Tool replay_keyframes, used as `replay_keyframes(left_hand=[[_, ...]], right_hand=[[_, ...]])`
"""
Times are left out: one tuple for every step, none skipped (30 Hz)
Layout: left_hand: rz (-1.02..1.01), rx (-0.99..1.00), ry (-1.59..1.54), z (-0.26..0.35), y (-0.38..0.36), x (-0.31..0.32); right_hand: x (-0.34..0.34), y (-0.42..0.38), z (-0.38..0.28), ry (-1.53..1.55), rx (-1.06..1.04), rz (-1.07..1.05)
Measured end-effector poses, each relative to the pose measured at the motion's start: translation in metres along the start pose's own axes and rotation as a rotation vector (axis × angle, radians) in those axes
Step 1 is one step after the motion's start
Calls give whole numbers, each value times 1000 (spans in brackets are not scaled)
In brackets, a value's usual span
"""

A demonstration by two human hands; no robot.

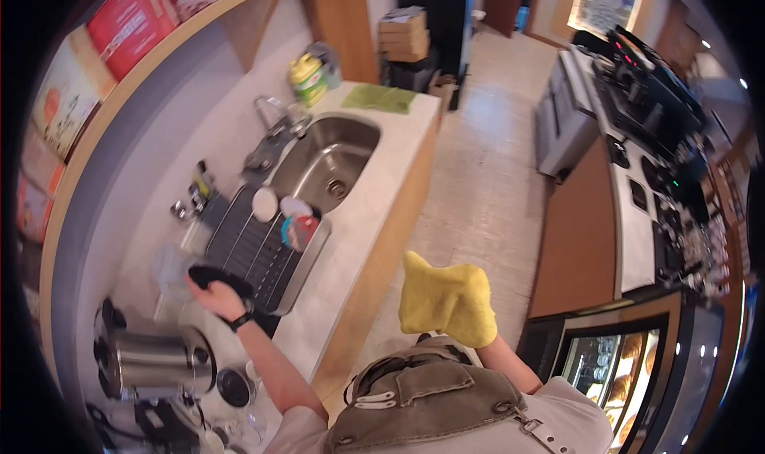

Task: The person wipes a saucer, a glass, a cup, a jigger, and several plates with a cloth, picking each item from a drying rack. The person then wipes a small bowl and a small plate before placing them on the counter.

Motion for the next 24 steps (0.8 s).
replay_keyframes(left_hand=[[-21, 79, -59, -1, 6, -4], [-5, 156, -68, 4, 9, -8], [61, 203, 2, 58, -3, -15], [77, 177, -31, 78, -5, -22], [101, 217, -82, 92, -6, -29], [83, 221, -146, 107, -8, -36], [48, 189, -253, 126, -11, -40], [17, 185, -283, 140, -14, -43], [-43, 159, -340, 149, -19, -43], [-96, 137, -412, 159, -26, -40], [-147, 123, -499, 163, -34, -35], [-192, 124, -505, 170, -45, -28], [-245, 97, -532, 181, -59, -21], [-279, 118, -530, 204, -75, -19], [-330, 145, -640, 202, -92, -11], [-388, 162, -472, 209, -107, -15], [-362, 109, -593, 205, -107, -16], [-331, 54, -714, 200, -104, -18], [-330, 69, -650, 201, -95, -29], [-379, -88, -802, 183, -94, -31], [-372, -61, -796, 175, -90, -38], [-368, -33, -789, 171, -87, -45], [-412, -10, -769, 168, -87, -52], [-450, 16, -755, 168, -86, -56]], right_hand=[[0, 2, 6, 92, 6, -13], [0, 4, 11, 183, 13, -23], [5, 5, 9, 239, 7, -37], [13, 8, 8, 292, 4, -50], [28, 12, 1, 343, -39, -125], [43, 19, -3, 394, -88, -195], [57, 32, -2, 154, -133, -284], [76, 47, -1, -87, -193, -369], [97, 62, 0, -331, -269, -446], [121, 77, 2, -578, -357, -511], [145, 91, 5, -827, -450, -562], [169, 105, 9, -1080, -543, -600], [193, 117, 16, -1336, -633, -626], [232, 126, 23, -1617, -724, -667], [268, 139, 28, -1901, -808, -701], [262, 169, 33, -1767, -718, -528], [273, 176, 31, -1822, -688, -391], [282, 179, 30, -1871, -661, -257], [292, 167, 41, -1837, -699, -452], [300, 150, 55, -1790, -739, -646], [309, 137, 66, -1729, -771, -832], [307, 141, 59, -1755, -809, -759], [298, 149, 45, -1779, -841, -686], [296, 157, 34, -1808, -877, -616]])
Point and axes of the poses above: each hand's wrist, its own y-axis towards the middle knuckle, its own x-axis out of the palm, z = x × y, the point moved 5 cm from there along y, towards the middle knuckle, and after that the axes turned 13 degrees about -z, right-handed, at the moved point
